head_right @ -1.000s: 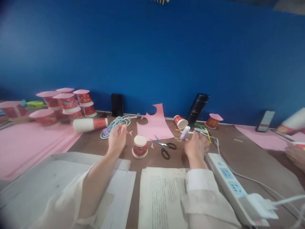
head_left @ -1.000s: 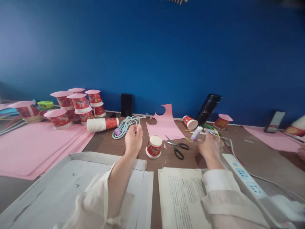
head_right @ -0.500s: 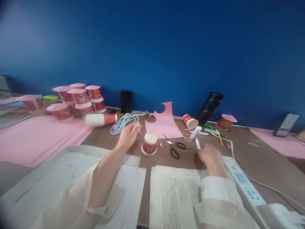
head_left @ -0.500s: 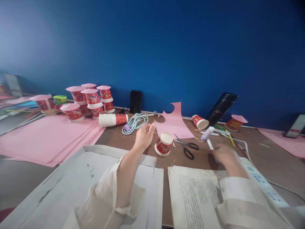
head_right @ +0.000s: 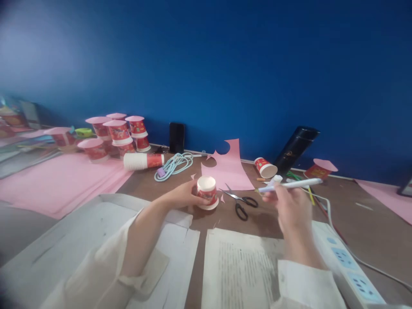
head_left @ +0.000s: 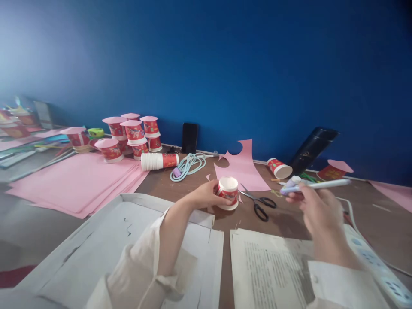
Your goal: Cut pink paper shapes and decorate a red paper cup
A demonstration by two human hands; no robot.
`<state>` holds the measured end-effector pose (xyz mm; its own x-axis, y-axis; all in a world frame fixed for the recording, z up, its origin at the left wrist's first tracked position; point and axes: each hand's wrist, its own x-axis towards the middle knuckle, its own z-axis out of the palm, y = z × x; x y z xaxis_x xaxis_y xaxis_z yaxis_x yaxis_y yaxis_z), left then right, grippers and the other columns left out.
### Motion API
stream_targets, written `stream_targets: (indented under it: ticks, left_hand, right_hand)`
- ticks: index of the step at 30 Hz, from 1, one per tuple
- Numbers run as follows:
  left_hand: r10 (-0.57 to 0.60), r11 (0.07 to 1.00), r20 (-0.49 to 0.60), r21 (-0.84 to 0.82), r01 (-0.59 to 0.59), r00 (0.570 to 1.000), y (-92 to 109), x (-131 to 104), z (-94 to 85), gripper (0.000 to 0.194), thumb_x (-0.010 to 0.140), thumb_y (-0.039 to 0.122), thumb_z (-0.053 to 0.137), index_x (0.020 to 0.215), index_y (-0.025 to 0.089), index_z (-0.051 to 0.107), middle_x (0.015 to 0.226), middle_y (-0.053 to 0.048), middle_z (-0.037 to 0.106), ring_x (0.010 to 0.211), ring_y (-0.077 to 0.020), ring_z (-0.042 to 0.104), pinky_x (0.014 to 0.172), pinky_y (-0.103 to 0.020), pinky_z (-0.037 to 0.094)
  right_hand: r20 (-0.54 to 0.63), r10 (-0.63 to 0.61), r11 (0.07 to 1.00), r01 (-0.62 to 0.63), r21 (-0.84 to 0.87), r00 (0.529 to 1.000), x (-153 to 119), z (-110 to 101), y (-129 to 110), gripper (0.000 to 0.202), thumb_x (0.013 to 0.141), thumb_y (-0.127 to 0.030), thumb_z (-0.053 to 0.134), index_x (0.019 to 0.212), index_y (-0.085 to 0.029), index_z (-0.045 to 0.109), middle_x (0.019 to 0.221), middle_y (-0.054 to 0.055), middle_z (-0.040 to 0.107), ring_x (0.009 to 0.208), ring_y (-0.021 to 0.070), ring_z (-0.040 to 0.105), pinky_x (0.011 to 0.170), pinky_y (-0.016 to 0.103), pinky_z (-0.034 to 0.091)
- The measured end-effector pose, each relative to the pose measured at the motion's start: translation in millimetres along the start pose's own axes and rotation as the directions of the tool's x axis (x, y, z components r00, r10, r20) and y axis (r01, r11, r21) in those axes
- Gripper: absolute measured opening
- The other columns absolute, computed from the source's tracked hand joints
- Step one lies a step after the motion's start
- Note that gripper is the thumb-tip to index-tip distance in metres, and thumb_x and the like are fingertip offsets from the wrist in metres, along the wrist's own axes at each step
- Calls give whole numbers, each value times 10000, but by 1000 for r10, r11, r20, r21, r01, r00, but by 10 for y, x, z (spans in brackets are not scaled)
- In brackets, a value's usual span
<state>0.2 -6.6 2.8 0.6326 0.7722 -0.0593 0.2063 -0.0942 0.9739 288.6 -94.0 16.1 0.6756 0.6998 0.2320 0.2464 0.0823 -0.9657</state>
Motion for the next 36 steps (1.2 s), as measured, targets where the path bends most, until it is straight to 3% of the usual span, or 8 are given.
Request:
stream_targets:
  ticks: [4, 11, 17, 27, 30, 33, 34, 36]
  left_hand:
    - [23, 960, -84, -277, -46, 996, 32, -2, -18, 601, 709, 440, 768, 1226, 189, 594, 1207, -121, 665, 1065, -256, 633, 900, -368, 484]
    - [-36, 807, -176, -585, -75, 984, -16, 97, 24, 618, 737, 534, 723, 1218, 174, 581, 1212, -152, 656, 1017, -244, 656, 815, -366, 535]
    - [-8, 999, -462, 23, 22, 887, -60, 75, 45, 559, 685, 551, 734, 1102, 204, 600, 1051, -83, 705, 943, -249, 658, 825, -348, 486]
    - [108, 789, -398, 591, 165, 911, -152, 99, 91, 726, 613, 566, 753, 1216, 218, 548, 1173, -125, 644, 1121, -352, 572, 923, -451, 439]
    - [322, 778, -514, 622, 88, 795, -98, 62, 123, 843, 635, 631, 731, 1301, 176, 486, 1323, -175, 553, 1245, -356, 488, 994, -467, 404]
    - [620, 692, -510, 714, -108, 596, 7, -24, 202, 511, 858, 538, 560, 1221, 180, 533, 1131, -121, 642, 1086, -247, 581, 941, -380, 435]
    - [664, 656, -460, 737, -163, 590, 42, -53, 236, 377, 907, 498, 500, 1116, 194, 579, 990, -84, 667, 957, -207, 614, 869, -336, 455]
    - [664, 598, -312, 767, -233, 679, 98, -97, 302, 339, 945, 485, 436, 1036, 200, 596, 859, -49, 670, 815, -172, 624, 762, -285, 456]
  right_hand:
    - [200, 170, 884, -239, 401, 965, -206, 427, -230, 404, 544, -433, 851, 773, -182, 633, 680, 3, 658, 557, 100, 581, 482, 202, 534]
    - [390, 159, 905, -291, 310, 907, -222, 859, -266, 456, 572, -508, 856, 826, -170, 682, 727, 23, 682, 544, 101, 580, 454, 198, 522]
    - [367, -22, 989, -33, 142, 930, -396, 1043, 176, 544, 798, -604, 640, 1174, -211, 645, 788, 23, 680, 482, 109, 513, 422, 243, 448]
    - [350, -9, 972, -75, 224, 937, -423, 972, 246, 351, 812, -520, 677, 980, -213, 645, 968, 71, 730, 731, 175, 656, 573, 281, 548]
    - [345, 35, 952, -137, 275, 938, -426, 978, 227, 351, 785, -507, 711, 949, -201, 657, 954, 74, 724, 758, 182, 667, 584, 281, 548]
    - [343, 41, 916, -172, 363, 939, -464, 969, 175, 314, 765, -474, 744, 908, -212, 647, 791, 17, 692, 640, 135, 623, 564, 259, 518]
    - [348, 30, 901, -176, 397, 937, -487, 964, 147, 291, 763, -457, 752, 881, -217, 640, 721, -11, 660, 598, 117, 593, 558, 250, 505]
    - [373, 12, 867, -196, 458, 928, -548, 956, 83, 254, 755, -419, 768, 844, -220, 639, 625, -48, 587, 546, 91, 531, 547, 230, 477]
